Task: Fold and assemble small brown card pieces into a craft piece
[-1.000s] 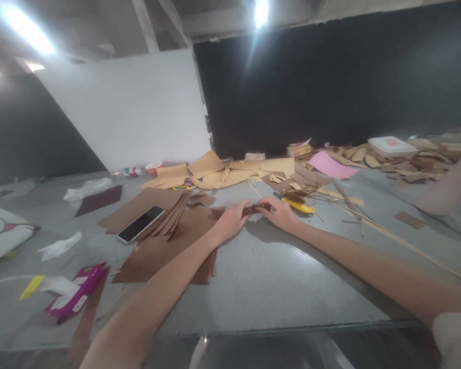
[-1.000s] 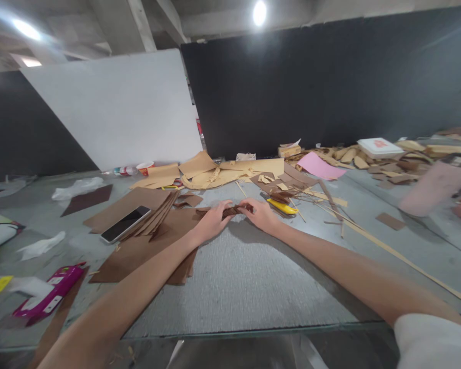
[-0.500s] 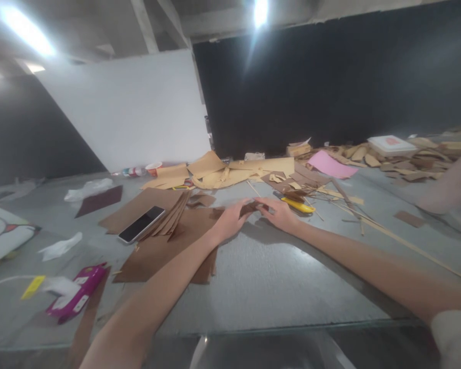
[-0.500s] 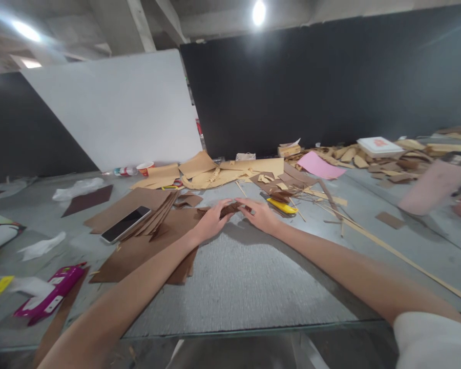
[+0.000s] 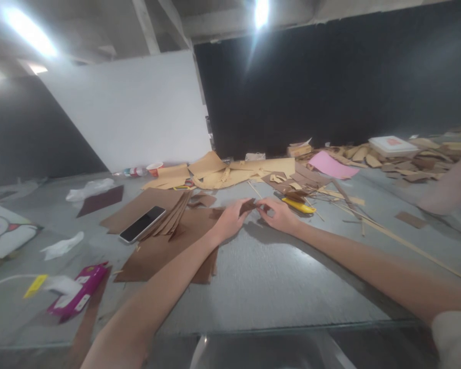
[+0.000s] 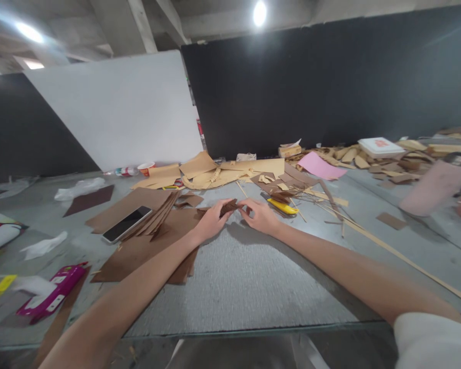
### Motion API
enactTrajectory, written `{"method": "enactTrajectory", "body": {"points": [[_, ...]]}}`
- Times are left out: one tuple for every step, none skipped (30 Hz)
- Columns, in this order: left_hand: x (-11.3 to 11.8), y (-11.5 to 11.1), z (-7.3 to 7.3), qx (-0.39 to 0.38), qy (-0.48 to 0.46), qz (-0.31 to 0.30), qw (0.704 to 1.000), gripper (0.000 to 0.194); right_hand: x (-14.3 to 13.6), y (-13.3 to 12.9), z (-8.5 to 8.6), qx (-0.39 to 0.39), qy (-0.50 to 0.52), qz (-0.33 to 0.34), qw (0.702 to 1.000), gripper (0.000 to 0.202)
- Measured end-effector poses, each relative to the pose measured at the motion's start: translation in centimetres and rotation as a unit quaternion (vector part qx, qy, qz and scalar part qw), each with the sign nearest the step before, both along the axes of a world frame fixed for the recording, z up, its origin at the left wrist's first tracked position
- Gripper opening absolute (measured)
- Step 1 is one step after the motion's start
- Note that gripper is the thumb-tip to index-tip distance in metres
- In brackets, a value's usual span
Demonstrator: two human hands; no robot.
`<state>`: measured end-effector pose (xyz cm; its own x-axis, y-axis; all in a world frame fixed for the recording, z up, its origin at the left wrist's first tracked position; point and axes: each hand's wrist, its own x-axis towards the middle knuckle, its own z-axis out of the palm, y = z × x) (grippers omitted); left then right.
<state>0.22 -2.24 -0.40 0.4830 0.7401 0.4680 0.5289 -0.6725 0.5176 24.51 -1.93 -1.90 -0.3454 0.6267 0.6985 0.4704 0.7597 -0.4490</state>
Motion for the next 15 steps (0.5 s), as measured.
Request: {"method": "enactTrajectory", "body": {"points": [[0.01, -0.02, 0.00, -0.003, -0.001, 0.000, 1.000, 0.041, -0.01, 0.11, -0.09, 0.002, 0.001, 0.001, 1.000, 0.021], [0.02, -0.05, 0.01, -0.004, -0.001, -0.001, 1.000, 0.040, -0.02, 0.21, -0.19, 0.004, 0.004, 0.001, 1.000, 0.022], [0.03, -0.08, 0.03, -0.004, 0.000, -0.001, 1.000, 0.039, -0.04, 0.31, -0.29, 0.005, 0.010, 0.003, 1.000, 0.023], [0.03, -0.12, 0.05, -0.003, 0.002, -0.001, 1.000, 0.038, -0.06, 0.39, -0.36, 0.005, 0.018, 0.006, 1.000, 0.023], [0.02, -0.15, 0.06, -0.003, 0.004, 0.000, 1.000, 0.037, -0.07, 0.44, -0.39, 0.004, 0.024, 0.014, 1.000, 0.024], [-0.01, -0.19, 0.08, -0.004, 0.008, 0.002, 1.000, 0.036, -0.08, 0.46, -0.40, 0.001, 0.030, 0.025, 0.999, 0.024], [-0.05, -0.22, 0.08, -0.007, 0.011, 0.004, 1.000, 0.035, -0.09, 0.46, -0.36, -0.002, 0.035, 0.038, 0.999, 0.025], [-0.10, -0.25, 0.08, -0.012, 0.014, 0.006, 1.000, 0.035, -0.09, 0.45, -0.30, -0.008, 0.038, 0.050, 0.998, 0.026], [-0.16, -0.26, 0.06, -0.017, 0.017, 0.007, 1.000, 0.034, -0.08, 0.43, -0.21, -0.014, 0.040, 0.059, 0.997, 0.027], [-0.21, -0.27, 0.04, -0.022, 0.019, 0.009, 1.000, 0.034, -0.07, 0.41, -0.11, -0.021, 0.041, 0.065, 0.997, 0.027], [-0.25, -0.26, 0.00, -0.026, 0.021, 0.010, 0.999, 0.034, -0.06, 0.39, 0.00, -0.027, 0.043, 0.069, 0.996, 0.028], [-0.26, -0.24, -0.04, -0.028, 0.022, 0.011, 0.999, 0.034, -0.06, 0.38, 0.12, -0.031, 0.045, 0.072, 0.996, 0.028], [-0.25, -0.22, -0.08, -0.029, 0.023, 0.013, 0.999, 0.033, -0.07, 0.36, 0.24, -0.033, 0.046, 0.076, 0.996, 0.028], [-0.22, -0.19, -0.14, -0.027, 0.027, 0.013, 0.999, 0.032, -0.09, 0.34, 0.38, -0.035, 0.046, 0.079, 0.995, 0.027], [-0.17, -0.15, -0.19, -0.024, 0.031, 0.013, 0.999, 0.031, -0.13, 0.30, 0.51, -0.035, 0.047, 0.081, 0.995, 0.026]]}}
